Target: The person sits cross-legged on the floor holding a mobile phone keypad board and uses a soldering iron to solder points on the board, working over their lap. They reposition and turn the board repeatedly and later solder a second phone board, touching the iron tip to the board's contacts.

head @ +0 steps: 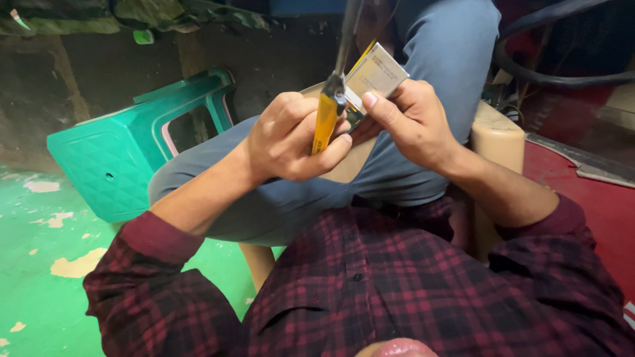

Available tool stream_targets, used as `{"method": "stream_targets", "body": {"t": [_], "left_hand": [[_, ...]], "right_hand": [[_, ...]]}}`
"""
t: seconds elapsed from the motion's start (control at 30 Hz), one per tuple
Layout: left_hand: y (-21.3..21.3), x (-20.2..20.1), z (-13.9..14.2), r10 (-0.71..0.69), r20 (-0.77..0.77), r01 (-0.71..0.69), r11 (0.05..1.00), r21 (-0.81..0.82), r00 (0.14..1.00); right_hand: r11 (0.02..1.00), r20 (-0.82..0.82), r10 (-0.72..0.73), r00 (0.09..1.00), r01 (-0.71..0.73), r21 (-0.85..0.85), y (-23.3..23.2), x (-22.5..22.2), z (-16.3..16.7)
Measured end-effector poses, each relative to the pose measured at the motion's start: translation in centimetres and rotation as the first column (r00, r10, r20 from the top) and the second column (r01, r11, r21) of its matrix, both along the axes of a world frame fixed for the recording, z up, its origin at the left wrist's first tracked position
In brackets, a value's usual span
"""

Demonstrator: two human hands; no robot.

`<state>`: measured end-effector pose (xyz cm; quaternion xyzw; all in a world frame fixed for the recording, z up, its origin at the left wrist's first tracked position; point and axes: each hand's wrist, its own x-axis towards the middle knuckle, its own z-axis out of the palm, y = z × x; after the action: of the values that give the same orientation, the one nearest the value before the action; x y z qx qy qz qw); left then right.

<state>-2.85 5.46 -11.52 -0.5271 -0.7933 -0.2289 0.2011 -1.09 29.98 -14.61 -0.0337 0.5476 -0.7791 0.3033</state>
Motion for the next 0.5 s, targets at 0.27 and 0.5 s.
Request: {"method": "stream_targets", "body": {"t": [0.27, 0.5], "left_hand": [[0.2, -0.2, 0.7, -0.022, 0.041, 0.022, 1.000, 0.011, 0.999], [0.3, -0.2, 0.9, 0.000, 0.049, 0.001, 1.000, -0.010, 0.999]], "right_hand": [[0.936, -0.468, 0.070, 0.881, 0.104, 0.336, -0.1, 0.1, 1.1], [0.929, -0.577, 0.116, 0.809, 0.116, 0.350, -0.2, 0.1, 2.4]]}}
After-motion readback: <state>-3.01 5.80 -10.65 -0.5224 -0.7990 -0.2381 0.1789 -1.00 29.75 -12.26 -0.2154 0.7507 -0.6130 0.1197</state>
